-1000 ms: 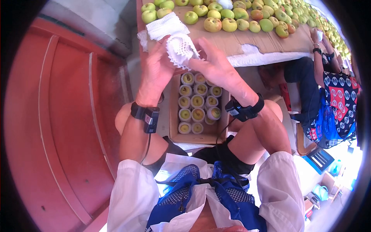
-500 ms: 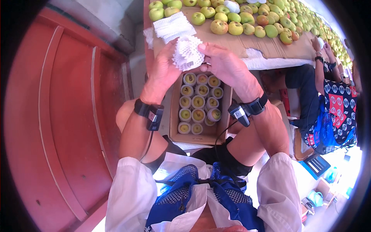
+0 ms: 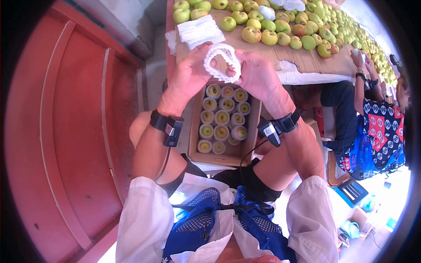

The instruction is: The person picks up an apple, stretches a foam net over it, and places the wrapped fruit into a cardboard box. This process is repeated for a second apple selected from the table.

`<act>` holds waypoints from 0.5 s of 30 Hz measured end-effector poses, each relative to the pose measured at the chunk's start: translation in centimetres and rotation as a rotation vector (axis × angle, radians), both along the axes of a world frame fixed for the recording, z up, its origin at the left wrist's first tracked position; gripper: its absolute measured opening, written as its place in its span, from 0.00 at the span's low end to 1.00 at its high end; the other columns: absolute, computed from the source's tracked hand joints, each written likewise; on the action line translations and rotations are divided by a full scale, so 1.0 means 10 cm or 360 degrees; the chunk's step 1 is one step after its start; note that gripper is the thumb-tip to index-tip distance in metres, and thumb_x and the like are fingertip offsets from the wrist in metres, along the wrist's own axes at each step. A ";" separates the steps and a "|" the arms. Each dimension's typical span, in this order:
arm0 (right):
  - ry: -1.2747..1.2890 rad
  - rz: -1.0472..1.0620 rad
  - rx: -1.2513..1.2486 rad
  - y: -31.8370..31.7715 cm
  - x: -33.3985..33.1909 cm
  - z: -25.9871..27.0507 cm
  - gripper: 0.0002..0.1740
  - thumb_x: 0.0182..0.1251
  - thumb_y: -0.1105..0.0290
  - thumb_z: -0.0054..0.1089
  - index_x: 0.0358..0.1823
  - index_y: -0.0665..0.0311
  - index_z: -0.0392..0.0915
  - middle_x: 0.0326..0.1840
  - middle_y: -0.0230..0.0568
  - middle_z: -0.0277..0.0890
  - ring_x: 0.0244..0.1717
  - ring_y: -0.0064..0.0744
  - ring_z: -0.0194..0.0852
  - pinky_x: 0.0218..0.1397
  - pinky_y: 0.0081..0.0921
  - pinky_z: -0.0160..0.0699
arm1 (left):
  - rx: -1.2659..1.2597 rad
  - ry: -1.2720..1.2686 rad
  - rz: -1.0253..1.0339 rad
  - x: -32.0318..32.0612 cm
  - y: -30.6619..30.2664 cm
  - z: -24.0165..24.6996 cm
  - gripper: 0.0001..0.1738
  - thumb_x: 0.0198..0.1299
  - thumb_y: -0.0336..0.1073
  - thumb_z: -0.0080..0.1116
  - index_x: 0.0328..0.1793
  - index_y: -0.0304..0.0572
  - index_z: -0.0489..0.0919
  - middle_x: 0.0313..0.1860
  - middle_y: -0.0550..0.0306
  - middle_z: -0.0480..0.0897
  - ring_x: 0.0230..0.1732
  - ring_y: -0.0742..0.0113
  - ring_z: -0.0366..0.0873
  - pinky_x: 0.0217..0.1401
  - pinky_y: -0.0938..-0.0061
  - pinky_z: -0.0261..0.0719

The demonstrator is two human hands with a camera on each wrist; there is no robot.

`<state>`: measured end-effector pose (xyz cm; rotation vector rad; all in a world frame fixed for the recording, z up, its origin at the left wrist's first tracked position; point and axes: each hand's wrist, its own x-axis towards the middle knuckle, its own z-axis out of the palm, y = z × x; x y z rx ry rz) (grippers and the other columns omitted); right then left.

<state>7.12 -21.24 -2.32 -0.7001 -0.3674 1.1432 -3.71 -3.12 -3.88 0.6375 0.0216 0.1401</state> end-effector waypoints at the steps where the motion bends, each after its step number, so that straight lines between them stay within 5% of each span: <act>1: -0.0023 0.0003 0.0002 0.00 0.02 -0.02 0.14 0.76 0.63 0.51 0.54 0.63 0.74 0.47 0.29 0.78 0.43 0.22 0.73 0.38 0.23 0.65 | -0.0012 -0.0018 -0.0011 0.01 0.02 -0.02 0.23 0.70 0.38 0.60 0.66 0.34 0.76 0.58 0.51 0.81 0.45 0.66 0.76 0.64 0.57 0.78; 5: -0.0115 -0.0221 -0.0061 0.07 0.07 -0.05 0.15 0.76 0.64 0.51 0.58 0.62 0.74 0.49 0.30 0.79 0.46 0.20 0.73 0.38 0.21 0.64 | -0.0026 0.0086 0.0091 -0.01 -0.04 0.05 0.21 0.70 0.36 0.61 0.65 0.35 0.77 0.54 0.52 0.82 0.45 0.66 0.77 0.62 0.61 0.78; 11: -0.0928 -0.0909 -0.0483 0.04 0.02 0.14 0.11 0.74 0.65 0.58 0.51 0.63 0.79 0.45 0.31 0.84 0.47 0.21 0.77 0.46 0.19 0.70 | 0.0245 0.0212 0.0608 0.00 0.03 0.00 0.14 0.70 0.36 0.62 0.58 0.41 0.80 0.54 0.58 0.83 0.52 0.69 0.79 0.62 0.67 0.77; 15: -0.1172 -0.0761 -0.0424 0.05 -0.19 0.18 0.13 0.72 0.62 0.64 0.44 0.66 0.85 0.39 0.32 0.84 0.44 0.21 0.78 0.54 0.24 0.75 | 0.0442 0.0305 0.0771 -0.01 0.08 -0.08 0.15 0.69 0.36 0.64 0.58 0.42 0.77 0.51 0.60 0.82 0.51 0.72 0.77 0.53 0.73 0.75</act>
